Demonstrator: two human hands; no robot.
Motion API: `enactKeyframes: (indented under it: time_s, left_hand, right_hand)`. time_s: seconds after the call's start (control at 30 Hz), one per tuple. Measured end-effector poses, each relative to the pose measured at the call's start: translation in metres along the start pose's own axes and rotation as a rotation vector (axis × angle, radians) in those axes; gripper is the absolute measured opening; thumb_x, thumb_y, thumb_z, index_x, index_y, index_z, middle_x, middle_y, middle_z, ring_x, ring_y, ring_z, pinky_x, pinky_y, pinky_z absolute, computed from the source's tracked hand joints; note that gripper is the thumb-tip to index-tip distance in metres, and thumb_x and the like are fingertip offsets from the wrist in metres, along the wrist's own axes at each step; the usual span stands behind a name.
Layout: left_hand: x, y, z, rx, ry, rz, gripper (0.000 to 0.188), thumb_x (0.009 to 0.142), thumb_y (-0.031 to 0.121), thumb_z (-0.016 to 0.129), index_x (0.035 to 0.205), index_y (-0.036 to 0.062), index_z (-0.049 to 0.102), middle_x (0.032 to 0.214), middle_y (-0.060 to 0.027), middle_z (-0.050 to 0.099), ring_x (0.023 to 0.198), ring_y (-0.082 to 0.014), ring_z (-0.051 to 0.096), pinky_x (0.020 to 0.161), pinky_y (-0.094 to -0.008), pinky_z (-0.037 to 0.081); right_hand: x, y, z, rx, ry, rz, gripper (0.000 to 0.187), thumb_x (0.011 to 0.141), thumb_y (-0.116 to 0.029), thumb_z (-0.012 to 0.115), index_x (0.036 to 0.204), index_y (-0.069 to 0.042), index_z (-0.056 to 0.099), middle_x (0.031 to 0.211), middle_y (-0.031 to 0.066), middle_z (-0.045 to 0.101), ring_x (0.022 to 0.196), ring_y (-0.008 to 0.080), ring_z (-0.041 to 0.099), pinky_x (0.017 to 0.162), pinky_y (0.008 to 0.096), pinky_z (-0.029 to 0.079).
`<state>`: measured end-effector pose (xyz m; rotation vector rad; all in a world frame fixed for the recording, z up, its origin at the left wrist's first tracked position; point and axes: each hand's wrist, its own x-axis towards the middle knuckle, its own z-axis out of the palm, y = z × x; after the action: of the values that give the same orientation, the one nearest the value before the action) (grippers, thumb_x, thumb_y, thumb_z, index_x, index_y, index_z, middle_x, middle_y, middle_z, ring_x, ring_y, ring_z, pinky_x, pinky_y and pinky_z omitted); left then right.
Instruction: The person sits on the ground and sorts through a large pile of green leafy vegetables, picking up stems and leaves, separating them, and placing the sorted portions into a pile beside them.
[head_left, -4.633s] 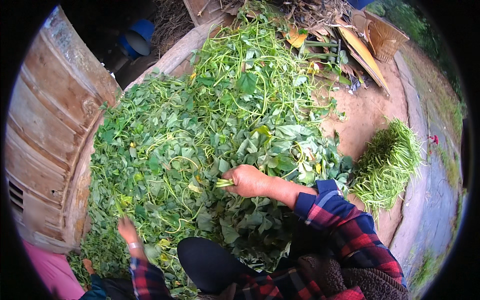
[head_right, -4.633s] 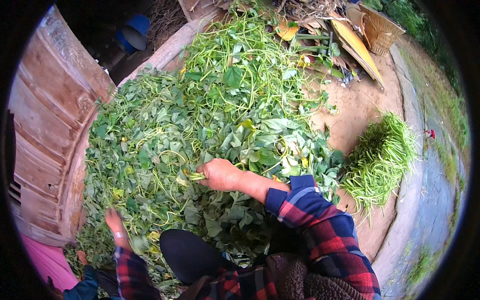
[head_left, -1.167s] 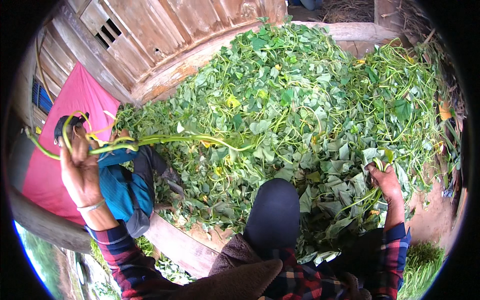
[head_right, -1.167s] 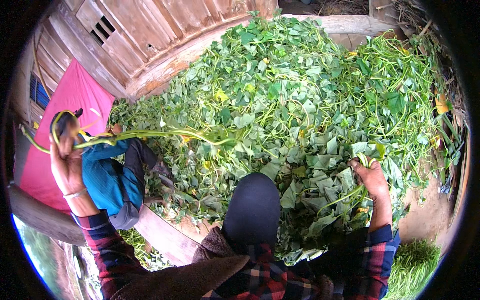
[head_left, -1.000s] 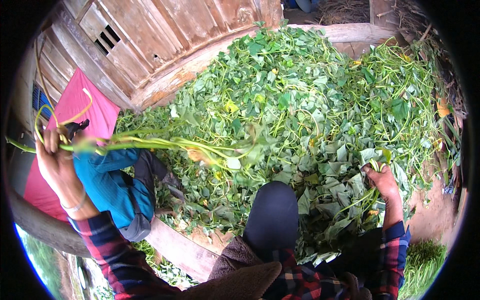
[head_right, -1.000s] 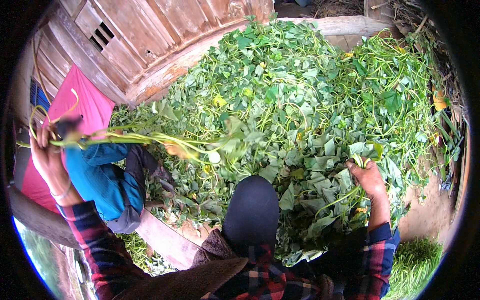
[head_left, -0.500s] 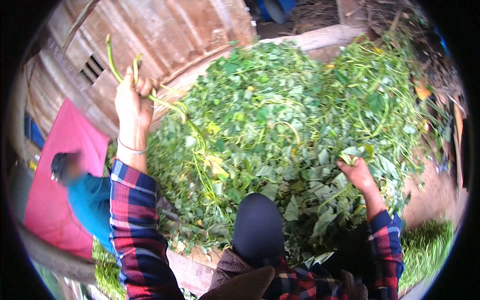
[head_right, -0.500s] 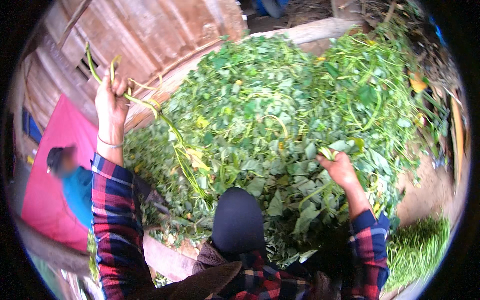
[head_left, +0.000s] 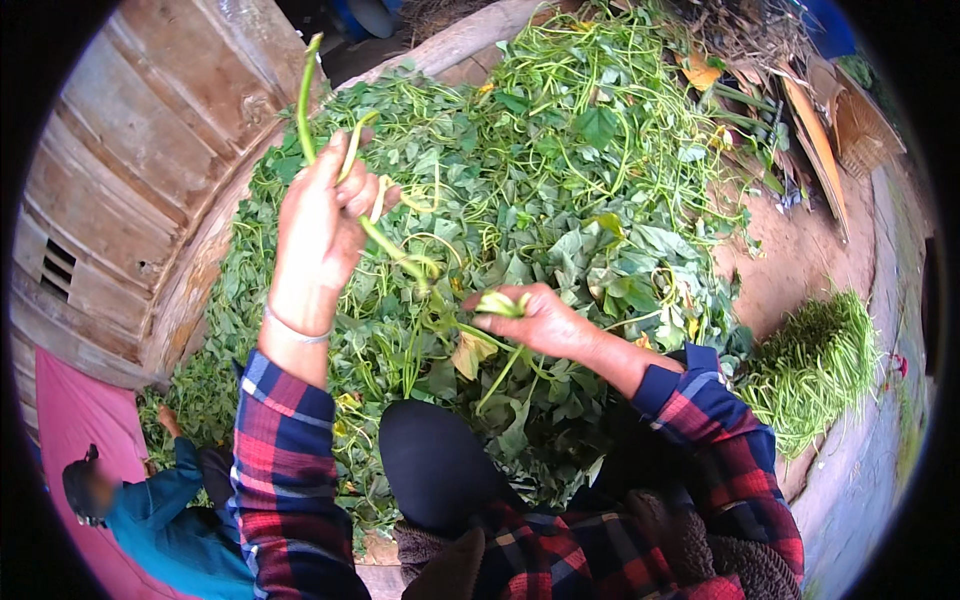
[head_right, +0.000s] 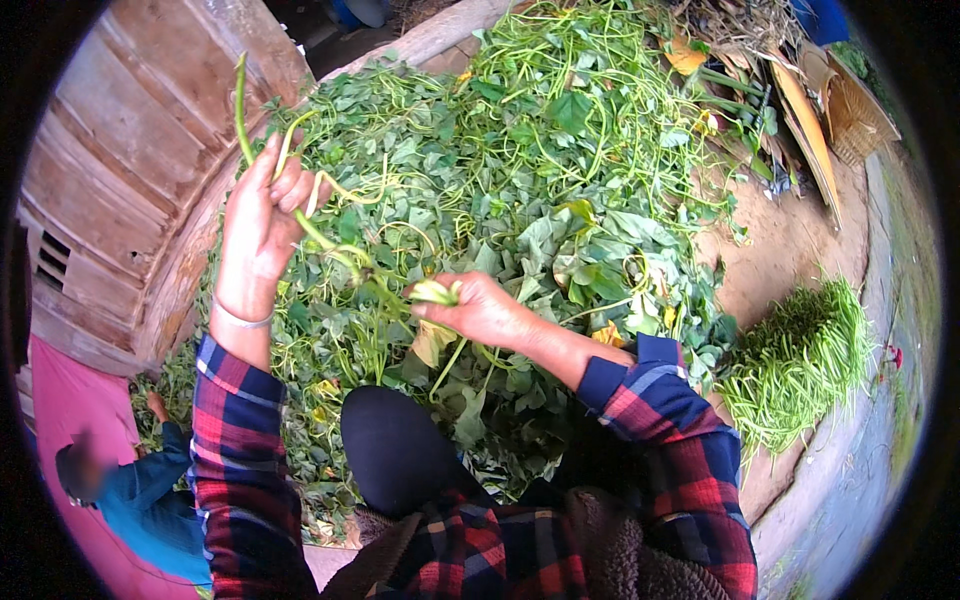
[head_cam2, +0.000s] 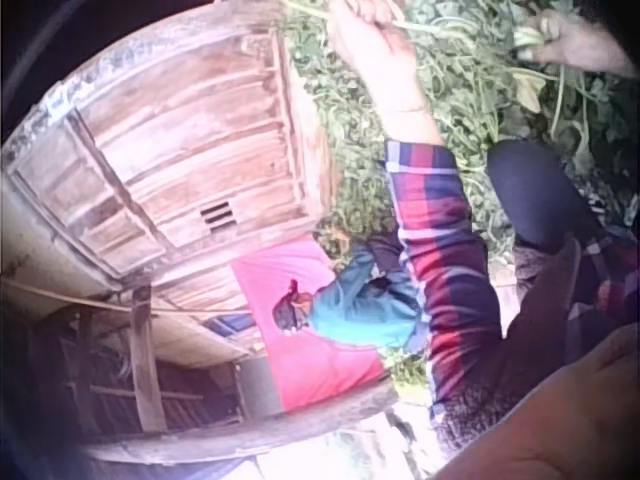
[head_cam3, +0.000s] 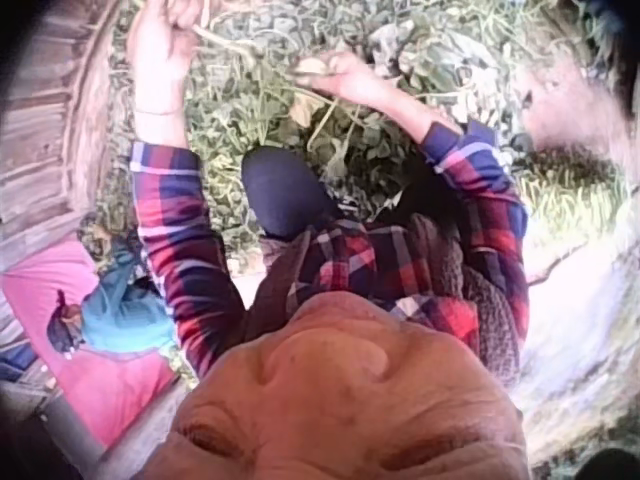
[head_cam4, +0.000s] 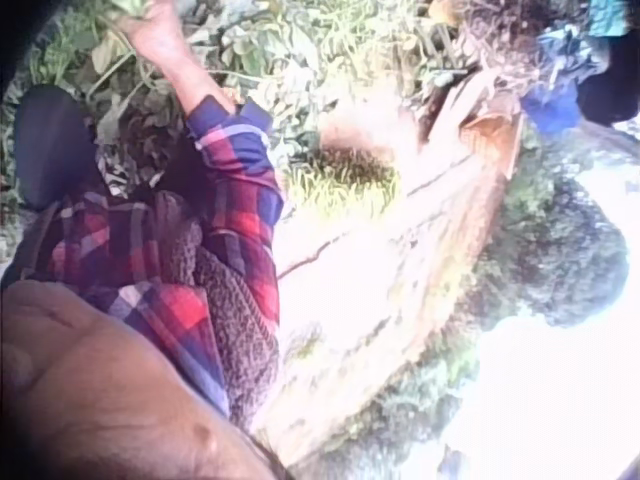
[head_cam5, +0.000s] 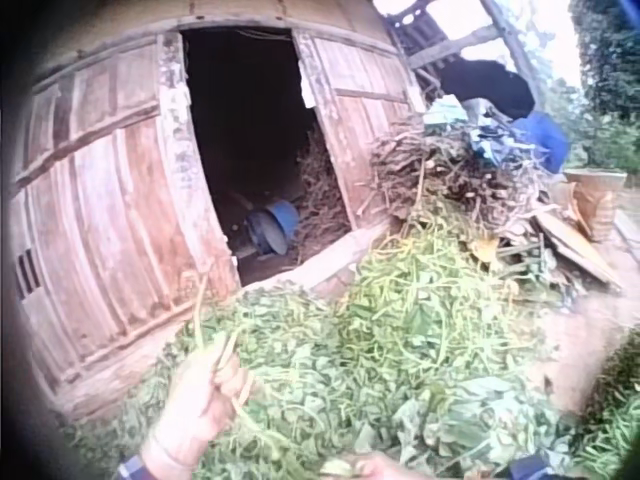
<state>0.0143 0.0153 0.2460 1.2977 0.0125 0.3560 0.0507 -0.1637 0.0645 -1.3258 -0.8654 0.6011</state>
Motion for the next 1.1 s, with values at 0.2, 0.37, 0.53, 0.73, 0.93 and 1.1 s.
enactKeyframes:
  time_s: [0.2,0.37,0.53,0.73,0.93,1.1]
  left_hand:
    - [0.020,-0.034,0.035,-0.110,0.091,-0.022,0.020,0.095,0.023,0.043,0.088,0.0052,0.050,0.055,0.0048,0.027,0.049,-0.0092,0.031,0.070,-0.0379,0.048]
    - [0.025,-0.042,0.044,-0.083,0.016,-0.059,0.025,0.093,0.025,0.047,0.102,0.0022,0.051,0.060,0.0025,0.036,0.054,-0.0098,0.037,0.078,-0.0381,0.047]
    - [0.019,-0.061,0.028,0.567,0.072,0.230,0.056,0.085,0.031,0.060,0.125,-0.0036,0.041,0.109,-0.0175,0.055,0.098,-0.0234,0.056,0.081,-0.0341,0.047]
    - [-0.052,-0.142,-0.014,0.920,-0.019,0.166,0.029,0.082,0.023,0.064,0.099,-0.0003,0.059,0.096,-0.0103,0.062,0.090,-0.0206,0.059,0.081,-0.0324,0.046]
    - [-0.076,-0.204,-0.025,1.052,-0.082,0.405,0.021,0.076,0.012,0.067,0.090,-0.0002,0.059,0.083,-0.0119,0.057,0.079,-0.0269,0.054,0.070,-0.0359,0.043]
    - [-0.058,-0.205,-0.078,0.810,0.136,0.165,0.026,0.087,0.015,0.058,0.105,-0.0029,0.056,0.097,-0.0055,0.057,0.087,-0.0124,0.053,0.078,-0.0243,0.042]
  right_hand:
    - [0.007,0.004,0.003,-0.219,0.237,-0.015,0.031,0.079,-0.021,0.070,0.102,-0.005,0.057,0.084,0.0072,0.065,0.076,0.0098,0.059,0.071,0.0268,0.049]
    - [0.017,0.013,-0.003,-0.019,0.269,-0.052,0.024,0.080,-0.014,0.069,0.098,-0.005,0.057,0.085,-0.0008,0.062,0.078,0.0054,0.053,0.075,0.0235,0.046]
    - [0.015,-0.010,-0.018,0.064,0.306,0.055,0.018,0.081,-0.014,0.067,0.095,-0.006,0.060,0.072,-0.0054,0.056,0.059,0.0027,0.048,0.053,0.0192,0.040]
    - [0.020,-0.002,-0.050,0.264,0.476,0.144,0.014,0.080,-0.017,0.064,0.080,-0.007,0.054,0.055,-0.0043,0.044,0.044,0.0063,0.037,0.041,0.0230,0.031]
    - [0.023,0.004,-0.051,0.255,0.533,0.248,0.017,0.080,-0.020,0.066,0.078,-0.009,0.053,0.056,-0.0047,0.044,0.045,0.0064,0.037,0.042,0.0234,0.031]
    - [0.021,-0.012,-0.071,-0.166,0.462,0.211,0.018,0.079,-0.020,0.069,0.085,-0.005,0.062,0.067,-0.0022,0.056,0.056,0.0073,0.047,0.051,0.0241,0.041]
